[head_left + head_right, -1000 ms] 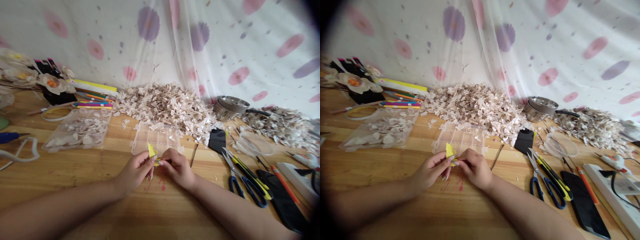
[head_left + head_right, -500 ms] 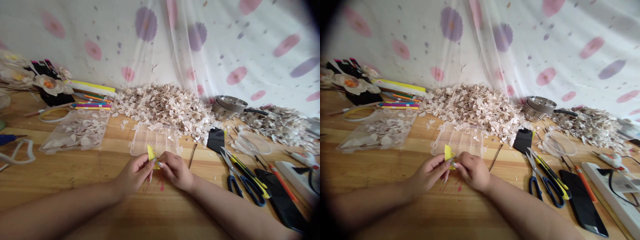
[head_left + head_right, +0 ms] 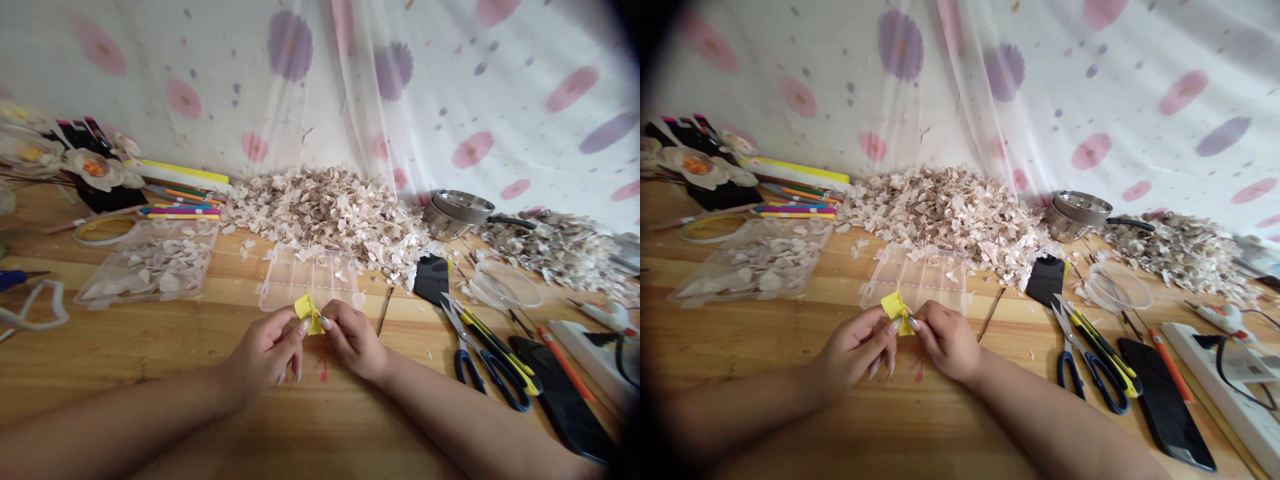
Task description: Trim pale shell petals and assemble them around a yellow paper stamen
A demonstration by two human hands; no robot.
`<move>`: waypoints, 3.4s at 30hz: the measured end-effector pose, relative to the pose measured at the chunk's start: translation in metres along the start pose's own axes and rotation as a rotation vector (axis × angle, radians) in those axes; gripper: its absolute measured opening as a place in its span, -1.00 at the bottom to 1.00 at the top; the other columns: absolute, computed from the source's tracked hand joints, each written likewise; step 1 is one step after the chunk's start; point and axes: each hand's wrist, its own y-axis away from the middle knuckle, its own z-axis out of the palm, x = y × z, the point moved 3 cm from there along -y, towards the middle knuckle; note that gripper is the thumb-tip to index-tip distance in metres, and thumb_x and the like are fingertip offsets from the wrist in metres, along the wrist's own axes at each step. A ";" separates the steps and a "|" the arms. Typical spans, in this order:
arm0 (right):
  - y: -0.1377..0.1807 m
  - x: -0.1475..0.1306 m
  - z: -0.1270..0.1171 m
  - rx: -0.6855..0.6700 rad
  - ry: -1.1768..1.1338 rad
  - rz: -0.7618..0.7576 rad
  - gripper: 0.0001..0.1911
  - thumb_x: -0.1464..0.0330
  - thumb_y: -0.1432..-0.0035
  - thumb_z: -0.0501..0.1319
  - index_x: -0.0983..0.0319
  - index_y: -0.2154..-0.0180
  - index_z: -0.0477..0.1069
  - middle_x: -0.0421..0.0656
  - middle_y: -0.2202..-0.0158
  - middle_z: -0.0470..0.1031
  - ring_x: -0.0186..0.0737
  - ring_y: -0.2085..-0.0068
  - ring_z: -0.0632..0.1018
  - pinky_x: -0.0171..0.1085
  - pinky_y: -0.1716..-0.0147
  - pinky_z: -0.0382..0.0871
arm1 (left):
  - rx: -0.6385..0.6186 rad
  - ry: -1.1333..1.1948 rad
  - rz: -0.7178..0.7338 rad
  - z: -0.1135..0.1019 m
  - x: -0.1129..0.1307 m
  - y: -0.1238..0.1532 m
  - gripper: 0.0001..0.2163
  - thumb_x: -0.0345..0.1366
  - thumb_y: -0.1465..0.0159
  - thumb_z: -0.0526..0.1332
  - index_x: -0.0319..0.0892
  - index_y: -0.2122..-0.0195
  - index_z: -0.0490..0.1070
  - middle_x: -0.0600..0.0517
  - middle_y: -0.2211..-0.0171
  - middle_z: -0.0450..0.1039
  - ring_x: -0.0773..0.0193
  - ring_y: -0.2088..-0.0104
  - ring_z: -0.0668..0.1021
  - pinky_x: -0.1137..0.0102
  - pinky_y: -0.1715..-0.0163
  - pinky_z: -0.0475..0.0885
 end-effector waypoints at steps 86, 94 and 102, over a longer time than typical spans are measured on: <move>0.003 0.003 0.009 0.121 -0.266 0.281 -0.79 0.23 -0.14 0.21 0.26 0.37 0.41 -0.17 0.44 0.43 -0.34 0.43 0.45 -0.33 0.44 0.36 | 0.052 0.116 -0.077 0.003 0.002 -0.007 -0.72 -0.04 -0.23 0.10 -0.19 0.28 0.25 0.10 0.49 0.35 0.31 0.52 0.45 0.41 0.50 0.37; 0.000 -0.001 0.006 0.049 -0.136 0.284 -0.80 0.26 -0.18 0.16 0.27 0.37 0.40 -0.19 0.46 0.41 -0.34 0.44 0.42 -0.35 0.45 0.31 | 0.074 0.026 -0.015 0.002 0.003 -0.008 -0.77 -0.12 -0.25 0.10 -0.20 0.27 0.31 0.08 0.44 0.35 0.33 0.43 0.40 0.45 0.42 0.32; 0.000 -0.004 0.003 0.023 -0.158 0.203 -0.83 0.35 -0.23 0.08 0.27 0.35 0.38 -0.16 0.44 0.40 -0.32 0.40 0.42 -0.33 0.40 0.33 | 0.120 0.014 -0.063 0.001 0.003 -0.007 -0.73 -0.06 -0.22 0.12 -0.19 0.30 0.31 0.13 0.52 0.30 0.35 0.50 0.34 0.47 0.51 0.28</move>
